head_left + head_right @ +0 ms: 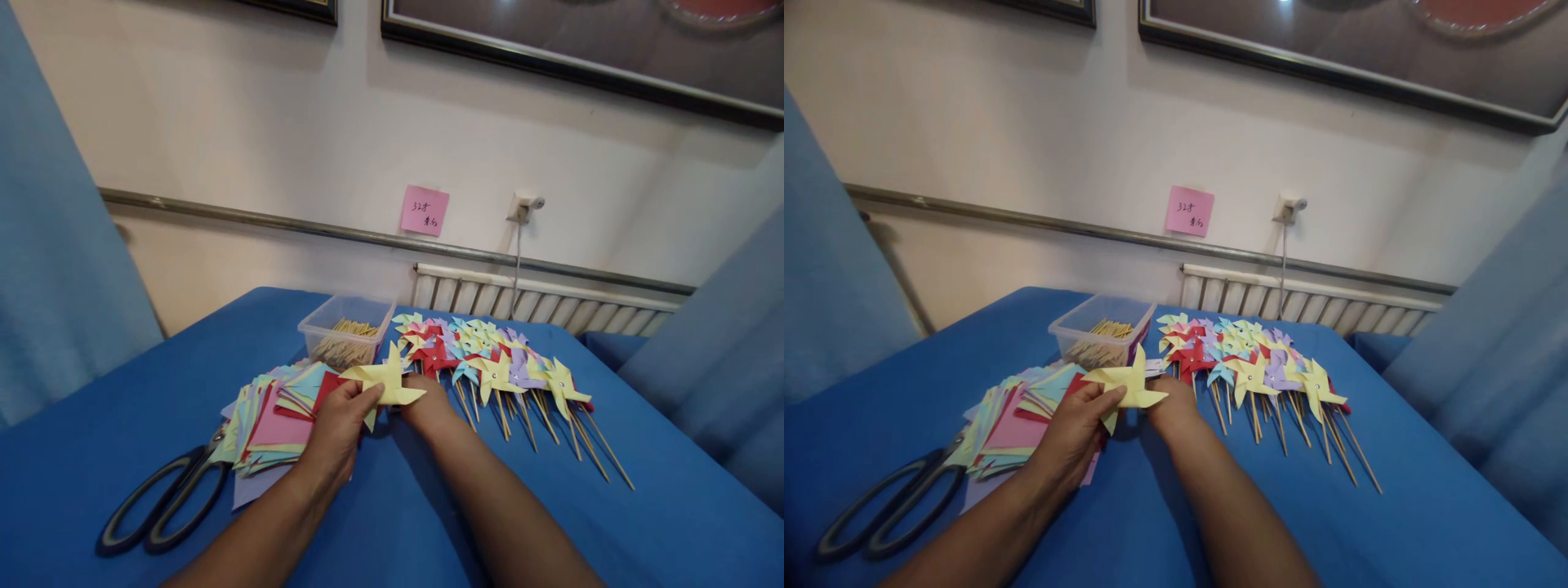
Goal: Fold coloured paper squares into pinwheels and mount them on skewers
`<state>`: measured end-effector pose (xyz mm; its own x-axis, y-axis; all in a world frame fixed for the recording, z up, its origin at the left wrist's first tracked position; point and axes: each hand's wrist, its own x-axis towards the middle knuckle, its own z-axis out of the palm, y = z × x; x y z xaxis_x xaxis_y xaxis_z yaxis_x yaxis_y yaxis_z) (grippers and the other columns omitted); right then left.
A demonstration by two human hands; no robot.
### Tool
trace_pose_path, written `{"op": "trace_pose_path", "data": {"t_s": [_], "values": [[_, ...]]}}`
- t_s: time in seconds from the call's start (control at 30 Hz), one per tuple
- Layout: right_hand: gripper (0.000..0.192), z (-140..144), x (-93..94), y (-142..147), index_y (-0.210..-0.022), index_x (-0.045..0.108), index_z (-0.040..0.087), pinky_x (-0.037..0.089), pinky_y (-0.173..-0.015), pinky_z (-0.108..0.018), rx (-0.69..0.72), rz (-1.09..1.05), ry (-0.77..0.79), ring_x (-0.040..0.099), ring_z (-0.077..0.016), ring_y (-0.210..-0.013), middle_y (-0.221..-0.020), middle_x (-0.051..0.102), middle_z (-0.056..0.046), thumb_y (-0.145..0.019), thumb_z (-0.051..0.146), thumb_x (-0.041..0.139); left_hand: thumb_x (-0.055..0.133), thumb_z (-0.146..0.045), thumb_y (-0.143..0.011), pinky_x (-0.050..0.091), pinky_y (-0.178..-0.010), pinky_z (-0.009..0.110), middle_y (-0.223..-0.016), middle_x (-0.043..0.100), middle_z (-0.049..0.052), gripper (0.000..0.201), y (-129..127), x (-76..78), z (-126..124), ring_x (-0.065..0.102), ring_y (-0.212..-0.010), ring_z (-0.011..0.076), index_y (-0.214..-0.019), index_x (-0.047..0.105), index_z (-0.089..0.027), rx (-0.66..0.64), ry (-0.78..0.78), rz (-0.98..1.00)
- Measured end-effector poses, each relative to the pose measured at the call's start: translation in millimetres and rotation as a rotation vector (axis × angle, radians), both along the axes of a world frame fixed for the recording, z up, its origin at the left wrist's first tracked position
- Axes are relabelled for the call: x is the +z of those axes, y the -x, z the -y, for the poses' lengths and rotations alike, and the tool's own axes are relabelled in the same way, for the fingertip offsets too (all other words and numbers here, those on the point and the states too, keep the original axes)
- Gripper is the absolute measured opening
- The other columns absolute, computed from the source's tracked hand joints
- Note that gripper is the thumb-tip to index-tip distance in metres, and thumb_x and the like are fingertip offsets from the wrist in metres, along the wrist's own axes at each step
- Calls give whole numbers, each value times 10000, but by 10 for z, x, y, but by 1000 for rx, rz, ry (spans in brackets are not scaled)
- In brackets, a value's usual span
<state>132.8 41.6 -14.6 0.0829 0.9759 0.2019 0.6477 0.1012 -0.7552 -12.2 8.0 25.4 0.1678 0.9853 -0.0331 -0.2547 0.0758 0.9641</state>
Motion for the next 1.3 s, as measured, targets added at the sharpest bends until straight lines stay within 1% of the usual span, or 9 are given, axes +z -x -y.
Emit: {"op": "trace_pose_path", "data": {"t_s": [0.2,0.4,0.57,0.73,0.83,0.93,1.07,1.13,1.3], "values": [[242,20,38,-24,-816,747,226,463,-640,-298,61,192,36,643,-242,-740,-825,724,-69,-641,119,619,739,-329,-587,378,-449,226,-537,617,6,269,8,1,-22,560,-468,138,-712,628,-117,38,48,27],[320,42,87,-1,-970,718,177,463,-664,-302,84,315,80,637,-244,-789,-944,695,-115,-696,97,572,716,-346,-635,350,-435,206,-541,604,-7,255,-3,-6,-18,530,-449,111,-690,591,-131,40,32,5],[298,73,71,-22,-997,698,156,445,-687,-320,105,395,91,624,-270,-845,-1004,665,-141,-745,123,542,708,-341,-644,348,-441,208,-565,618,-2,244,-1,-22,-19,529,-457,109,-722,609,-132,19,15,5],[237,117,121,-12,-957,682,142,417,-671,-286,77,398,83,611,-242,-846,-983,658,-139,-798,176,509,715,-358,-630,326,-426,207,-522,598,-13,251,10,-28,-24,502,-434,101,-658,601,-136,40,14,7],[219,167,193,-40,-925,670,145,398,-633,-265,70,383,80,610,-224,-821,-951,666,-125,-826,217,488,718,-370,-629,327,-422,210,-548,615,-2,270,21,-50,-34,514,-440,112,-693,611,-130,31,18,8],[209,294,225,-126,-945,653,161,388,-663,-255,98,376,75,601,-202,-832,-949,674,-98,-832,216,486,722,-357,-629,349,-440,213,-565,624,2,268,26,-63,-34,540,-468,125,-713,609,-130,19,25,24],[139,578,137,-272,-836,669,184,386,-653,-230,189,374,109,597,-164,-749,-833,680,-48,-788,184,539,715,-346,-641,359,-443,212,-549,616,-8,242,12,-31,-5,534,-464,120,-694,596,-141,17,25,22],[155,705,57,-326,-853,670,193,390,-703,-227,212,370,108,595,-164,-817,-890,671,-48,-798,171,527,702,-344,-660,346,-423,210,-518,596,-19,231,-3,4,17,496,-422,102,-663,581,-147,22,36,-8],[156,802,-85,-404,-924,623,180,393,-672,-226,161,330,89,580,-161,-782,-871,647,-47,-782,185,558,689,-326,-679,348,-427,206,-503,583,-29,230,-23,36,40,459,-398,83,-602,560,-152,22,39,-65]]}}
